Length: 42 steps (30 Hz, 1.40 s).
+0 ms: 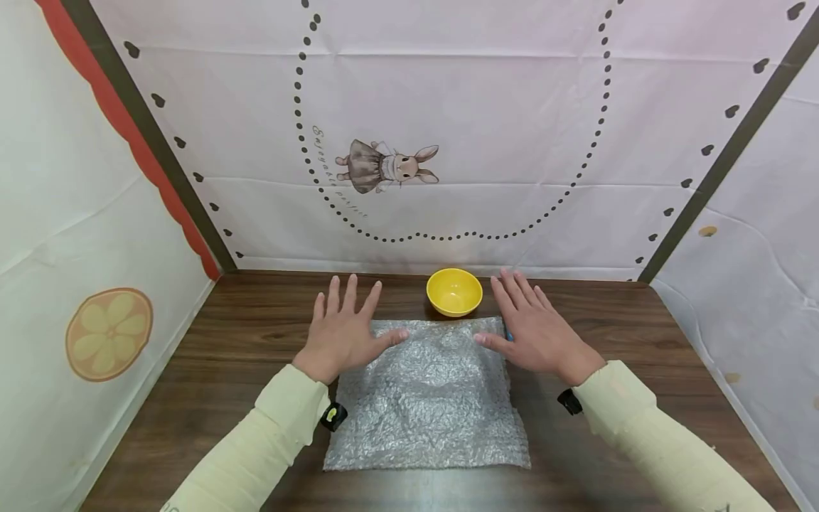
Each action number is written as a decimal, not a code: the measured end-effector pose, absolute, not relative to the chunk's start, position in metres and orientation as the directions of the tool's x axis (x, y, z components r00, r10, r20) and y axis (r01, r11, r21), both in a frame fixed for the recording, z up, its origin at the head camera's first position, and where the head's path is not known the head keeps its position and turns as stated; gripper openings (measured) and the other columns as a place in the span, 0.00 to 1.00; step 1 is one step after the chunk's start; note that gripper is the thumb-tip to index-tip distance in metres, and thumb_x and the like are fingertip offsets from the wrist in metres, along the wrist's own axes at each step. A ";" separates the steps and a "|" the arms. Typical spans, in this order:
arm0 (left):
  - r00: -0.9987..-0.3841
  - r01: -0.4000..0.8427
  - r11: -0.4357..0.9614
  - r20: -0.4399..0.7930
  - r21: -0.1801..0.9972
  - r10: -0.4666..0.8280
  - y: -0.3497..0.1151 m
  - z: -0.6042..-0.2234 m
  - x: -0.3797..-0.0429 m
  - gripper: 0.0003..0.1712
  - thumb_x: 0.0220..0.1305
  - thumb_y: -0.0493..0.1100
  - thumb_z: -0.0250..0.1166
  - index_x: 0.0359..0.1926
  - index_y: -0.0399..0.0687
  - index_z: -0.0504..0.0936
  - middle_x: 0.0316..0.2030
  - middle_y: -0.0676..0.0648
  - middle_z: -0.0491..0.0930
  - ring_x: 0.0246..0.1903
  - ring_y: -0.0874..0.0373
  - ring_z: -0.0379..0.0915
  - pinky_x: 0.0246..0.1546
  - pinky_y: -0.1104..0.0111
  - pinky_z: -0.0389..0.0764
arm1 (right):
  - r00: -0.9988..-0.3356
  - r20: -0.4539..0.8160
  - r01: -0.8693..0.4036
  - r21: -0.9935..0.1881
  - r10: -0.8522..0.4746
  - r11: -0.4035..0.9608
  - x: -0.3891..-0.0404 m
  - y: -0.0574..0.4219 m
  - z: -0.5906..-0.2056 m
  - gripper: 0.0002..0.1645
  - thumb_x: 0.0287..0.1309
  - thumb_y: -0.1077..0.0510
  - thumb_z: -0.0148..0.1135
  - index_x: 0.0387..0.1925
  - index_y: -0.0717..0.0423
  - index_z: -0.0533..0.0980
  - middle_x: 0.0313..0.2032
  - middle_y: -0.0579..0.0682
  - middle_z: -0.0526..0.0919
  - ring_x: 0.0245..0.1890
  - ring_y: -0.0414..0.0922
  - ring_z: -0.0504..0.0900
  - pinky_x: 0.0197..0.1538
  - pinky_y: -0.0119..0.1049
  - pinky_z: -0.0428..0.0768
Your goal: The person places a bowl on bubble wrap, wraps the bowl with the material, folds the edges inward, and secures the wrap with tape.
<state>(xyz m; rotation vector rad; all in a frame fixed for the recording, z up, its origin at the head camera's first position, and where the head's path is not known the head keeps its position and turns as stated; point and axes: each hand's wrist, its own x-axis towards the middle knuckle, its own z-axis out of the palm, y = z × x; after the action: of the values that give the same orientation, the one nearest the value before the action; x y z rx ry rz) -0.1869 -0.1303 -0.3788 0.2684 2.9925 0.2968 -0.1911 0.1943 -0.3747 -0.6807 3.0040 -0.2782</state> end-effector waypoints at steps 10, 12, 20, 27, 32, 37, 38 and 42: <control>-0.974 0.183 0.965 -0.101 0.189 0.205 -0.129 -0.393 -0.185 0.58 0.67 0.81 0.51 0.85 0.57 0.45 0.84 0.33 0.35 0.82 0.30 0.23 0.80 0.34 0.37 | -0.906 -0.014 -0.414 -0.184 -0.423 0.892 -0.187 0.195 -0.376 0.62 0.69 0.29 0.56 0.84 0.61 0.41 0.85 0.60 0.36 0.85 0.62 0.37 0.83 0.65 0.45; -0.973 0.184 0.963 -0.104 0.196 0.207 -0.128 -0.396 -0.184 0.59 0.66 0.82 0.51 0.85 0.57 0.45 0.84 0.33 0.35 0.83 0.31 0.23 0.80 0.35 0.37 | -0.907 -0.014 -0.411 -0.182 -0.420 0.893 -0.187 0.194 -0.376 0.62 0.69 0.29 0.57 0.84 0.61 0.41 0.85 0.60 0.36 0.85 0.62 0.37 0.83 0.65 0.45; -0.972 0.189 0.959 -0.101 0.212 0.214 -0.130 -0.406 -0.181 0.58 0.67 0.80 0.52 0.85 0.56 0.47 0.83 0.32 0.38 0.83 0.29 0.27 0.80 0.34 0.39 | -0.910 -0.015 -0.405 -0.190 -0.415 0.894 -0.186 0.193 -0.376 0.62 0.69 0.29 0.57 0.84 0.60 0.41 0.85 0.60 0.35 0.85 0.62 0.37 0.83 0.65 0.45; -0.969 0.187 0.956 -0.117 0.224 0.217 -0.129 -0.414 -0.178 0.58 0.67 0.80 0.53 0.85 0.56 0.48 0.84 0.33 0.38 0.83 0.31 0.26 0.81 0.35 0.39 | -0.911 -0.017 -0.402 -0.185 -0.412 0.897 -0.185 0.194 -0.376 0.62 0.70 0.29 0.57 0.84 0.60 0.41 0.85 0.59 0.35 0.85 0.62 0.37 0.83 0.65 0.45; -0.966 0.202 0.954 -0.117 0.223 0.232 -0.128 -0.423 -0.176 0.58 0.66 0.80 0.53 0.84 0.56 0.49 0.83 0.33 0.40 0.83 0.31 0.29 0.81 0.36 0.40 | -0.911 -0.013 -0.402 -0.192 -0.412 0.895 -0.184 0.194 -0.375 0.62 0.70 0.29 0.57 0.84 0.60 0.41 0.85 0.59 0.35 0.85 0.61 0.37 0.83 0.65 0.45; -0.961 0.214 0.948 -0.124 0.233 0.248 -0.127 -0.433 -0.174 0.58 0.66 0.80 0.54 0.84 0.55 0.50 0.83 0.32 0.41 0.83 0.30 0.30 0.81 0.36 0.41 | -0.910 -0.011 -0.405 -0.197 -0.415 0.893 -0.183 0.195 -0.376 0.62 0.70 0.30 0.57 0.84 0.60 0.41 0.85 0.59 0.35 0.85 0.61 0.37 0.83 0.64 0.45; -0.960 0.215 0.948 -0.128 0.236 0.250 -0.127 -0.435 -0.174 0.58 0.66 0.80 0.55 0.84 0.55 0.50 0.83 0.32 0.41 0.83 0.31 0.30 0.81 0.36 0.41 | -0.909 -0.010 -0.406 -0.198 -0.416 0.892 -0.183 0.195 -0.377 0.61 0.70 0.30 0.57 0.84 0.60 0.41 0.85 0.59 0.35 0.85 0.61 0.37 0.83 0.64 0.45; -0.954 0.215 0.944 -0.153 0.252 0.258 -0.127 -0.440 -0.171 0.59 0.65 0.79 0.57 0.84 0.54 0.50 0.83 0.31 0.40 0.83 0.31 0.30 0.81 0.37 0.42 | -0.908 -0.008 -0.410 -0.198 -0.419 0.890 -0.183 0.195 -0.378 0.61 0.70 0.29 0.55 0.84 0.60 0.41 0.85 0.59 0.36 0.85 0.62 0.38 0.82 0.65 0.46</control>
<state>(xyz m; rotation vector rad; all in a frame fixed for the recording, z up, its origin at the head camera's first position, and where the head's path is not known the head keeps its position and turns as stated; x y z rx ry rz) -0.1712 -0.1268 -0.4395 0.3573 2.9145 0.3473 -0.1827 0.1953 -0.3779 -0.6596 3.0055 -0.2984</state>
